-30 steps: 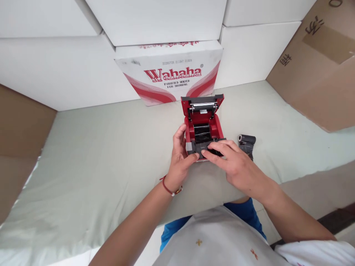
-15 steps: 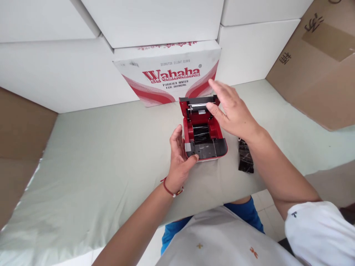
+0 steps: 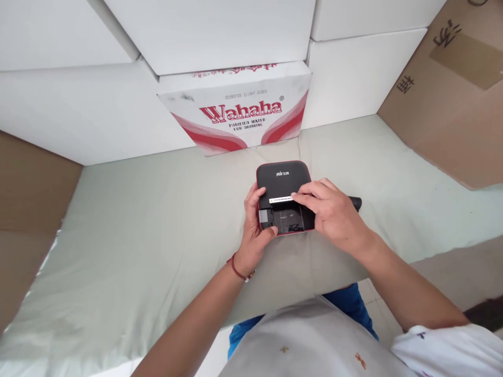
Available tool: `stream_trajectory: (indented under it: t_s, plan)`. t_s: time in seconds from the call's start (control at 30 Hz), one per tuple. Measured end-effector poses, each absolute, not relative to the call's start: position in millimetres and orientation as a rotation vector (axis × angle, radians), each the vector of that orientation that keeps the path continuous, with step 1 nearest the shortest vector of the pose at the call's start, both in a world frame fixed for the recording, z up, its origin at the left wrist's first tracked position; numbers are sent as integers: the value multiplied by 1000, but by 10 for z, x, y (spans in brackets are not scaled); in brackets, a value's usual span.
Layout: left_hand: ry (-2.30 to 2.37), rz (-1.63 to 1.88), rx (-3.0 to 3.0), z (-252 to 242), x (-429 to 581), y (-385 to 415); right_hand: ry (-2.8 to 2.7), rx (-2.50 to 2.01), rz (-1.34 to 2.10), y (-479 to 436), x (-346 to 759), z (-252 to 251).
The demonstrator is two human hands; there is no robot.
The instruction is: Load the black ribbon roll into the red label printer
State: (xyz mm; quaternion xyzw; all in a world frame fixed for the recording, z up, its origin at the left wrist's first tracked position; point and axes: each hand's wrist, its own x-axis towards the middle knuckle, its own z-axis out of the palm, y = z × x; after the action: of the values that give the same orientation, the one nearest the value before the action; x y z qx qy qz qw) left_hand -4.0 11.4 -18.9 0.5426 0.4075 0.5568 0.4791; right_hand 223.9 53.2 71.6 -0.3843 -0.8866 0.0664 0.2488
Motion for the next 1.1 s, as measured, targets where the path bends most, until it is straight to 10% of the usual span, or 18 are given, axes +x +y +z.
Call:
stream_trajectory:
  t_s: [1.1]
  plan:
    - [771,1402,927,-274,-113,426,-2235,-1028,135,-211,1820,604]
